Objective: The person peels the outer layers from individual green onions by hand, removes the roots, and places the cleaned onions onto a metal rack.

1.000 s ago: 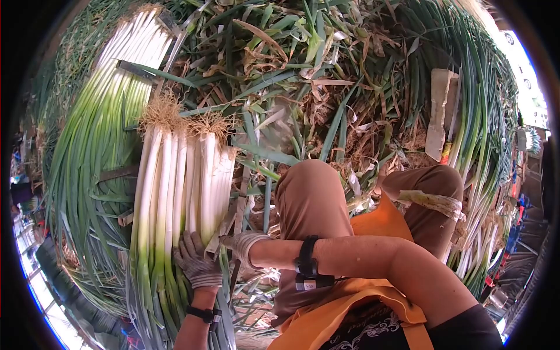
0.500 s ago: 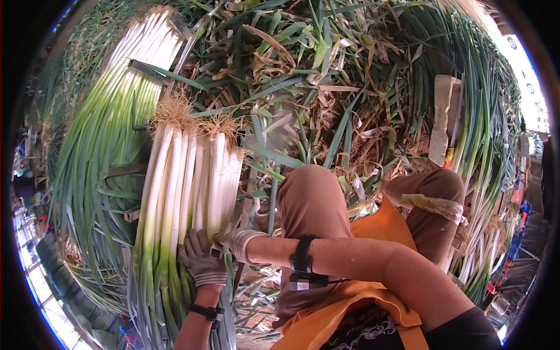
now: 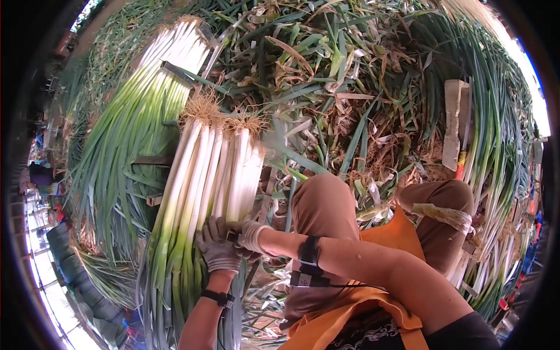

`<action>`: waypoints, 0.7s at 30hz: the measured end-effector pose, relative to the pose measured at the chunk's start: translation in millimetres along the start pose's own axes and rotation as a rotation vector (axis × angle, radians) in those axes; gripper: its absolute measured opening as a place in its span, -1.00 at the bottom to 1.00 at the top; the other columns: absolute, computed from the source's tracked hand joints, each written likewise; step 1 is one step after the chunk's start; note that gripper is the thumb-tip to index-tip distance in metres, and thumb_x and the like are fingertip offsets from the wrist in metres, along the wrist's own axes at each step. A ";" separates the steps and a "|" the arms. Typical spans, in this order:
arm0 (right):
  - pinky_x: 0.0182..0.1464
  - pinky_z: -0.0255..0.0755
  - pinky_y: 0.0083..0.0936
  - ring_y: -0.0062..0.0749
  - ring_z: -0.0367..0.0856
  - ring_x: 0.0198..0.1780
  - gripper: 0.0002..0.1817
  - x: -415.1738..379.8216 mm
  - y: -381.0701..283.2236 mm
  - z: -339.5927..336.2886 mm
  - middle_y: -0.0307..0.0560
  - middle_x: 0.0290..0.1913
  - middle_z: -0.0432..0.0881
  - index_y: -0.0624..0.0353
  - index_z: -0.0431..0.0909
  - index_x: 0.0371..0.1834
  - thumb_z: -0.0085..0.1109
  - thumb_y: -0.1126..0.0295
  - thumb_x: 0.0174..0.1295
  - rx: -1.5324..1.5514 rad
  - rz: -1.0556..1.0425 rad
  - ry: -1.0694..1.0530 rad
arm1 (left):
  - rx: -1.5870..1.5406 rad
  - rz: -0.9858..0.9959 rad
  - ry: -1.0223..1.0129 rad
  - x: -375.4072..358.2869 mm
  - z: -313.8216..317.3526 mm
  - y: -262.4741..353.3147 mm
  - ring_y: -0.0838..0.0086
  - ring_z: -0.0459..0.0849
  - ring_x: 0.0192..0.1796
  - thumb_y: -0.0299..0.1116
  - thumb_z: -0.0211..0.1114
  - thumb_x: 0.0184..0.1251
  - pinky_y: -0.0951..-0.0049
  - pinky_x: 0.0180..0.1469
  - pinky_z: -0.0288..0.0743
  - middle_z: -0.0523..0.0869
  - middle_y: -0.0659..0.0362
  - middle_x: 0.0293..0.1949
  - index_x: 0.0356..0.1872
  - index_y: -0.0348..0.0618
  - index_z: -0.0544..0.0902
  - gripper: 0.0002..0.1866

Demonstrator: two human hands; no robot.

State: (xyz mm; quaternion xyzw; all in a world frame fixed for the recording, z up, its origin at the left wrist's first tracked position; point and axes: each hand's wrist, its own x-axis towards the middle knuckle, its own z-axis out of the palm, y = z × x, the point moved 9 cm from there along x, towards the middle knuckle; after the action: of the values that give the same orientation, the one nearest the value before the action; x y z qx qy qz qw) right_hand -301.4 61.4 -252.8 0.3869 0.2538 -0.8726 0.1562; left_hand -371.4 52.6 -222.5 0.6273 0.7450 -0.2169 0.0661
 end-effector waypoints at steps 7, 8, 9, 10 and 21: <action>-0.51 0.48 -0.25 -0.31 0.54 -0.58 -0.60 -3.3 19.0 -8.9 -0.19 -0.56 0.55 0.04 0.53 -0.32 -0.13 -0.03 0.20 0.094 0.060 0.106 | 0.015 -0.040 0.098 -5.1 2.0 -4.4 0.19 0.16 0.30 -0.01 0.11 0.08 0.04 0.29 -0.12 0.23 0.05 0.25 0.20 -0.12 0.28 -0.34; -0.49 0.49 -0.22 -0.31 0.55 -0.56 -0.61 -3.7 23.2 -13.8 -0.18 -0.54 0.57 0.05 0.54 -0.26 -0.09 -0.01 0.19 0.088 0.090 0.135 | -0.005 -0.059 0.129 -4.1 -2.8 -5.5 0.19 0.17 0.29 -0.01 0.12 0.08 0.05 0.28 -0.11 0.23 0.05 0.25 0.21 -0.13 0.27 -0.33; -0.37 0.53 -0.24 -0.28 0.58 -0.47 -0.58 -12.1 29.9 -21.2 -0.12 -0.43 0.60 0.07 0.52 -0.12 0.05 0.00 0.10 0.111 0.146 0.174 | 0.007 -0.060 0.137 -5.1 -7.4 -5.0 0.19 0.18 0.28 -0.01 0.14 0.08 0.06 0.28 -0.09 0.23 0.05 0.25 0.21 -0.13 0.25 -0.32; -0.32 0.52 -0.26 -0.26 0.58 -0.43 -0.61 -11.2 33.7 -25.0 -0.12 -0.40 0.60 0.07 0.50 -0.10 0.04 0.07 0.11 0.070 0.125 0.178 | 0.018 -0.063 0.144 -7.3 -11.6 -4.2 0.20 0.19 0.27 -0.01 0.15 0.07 0.07 0.27 -0.08 0.23 0.06 0.24 0.22 -0.13 0.24 -0.30; -0.45 0.40 -0.62 -0.60 0.47 -0.52 -0.55 -156.4 32.2 20.2 -0.21 -0.47 0.53 0.03 0.40 0.16 -0.03 0.55 0.15 -0.514 -0.363 -0.001 | -0.001 -0.098 0.145 -16.9 -17.7 -3.0 0.24 0.16 0.31 -0.01 0.19 0.08 0.14 0.32 -0.11 0.21 0.08 0.27 0.27 -0.09 0.17 -0.25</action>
State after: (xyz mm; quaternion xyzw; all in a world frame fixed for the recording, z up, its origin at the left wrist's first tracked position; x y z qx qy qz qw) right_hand -196.3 35.5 -133.6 0.2827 0.5309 -0.7937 0.0907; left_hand -367.8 44.1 -199.6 0.6042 0.7777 -0.1735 0.0019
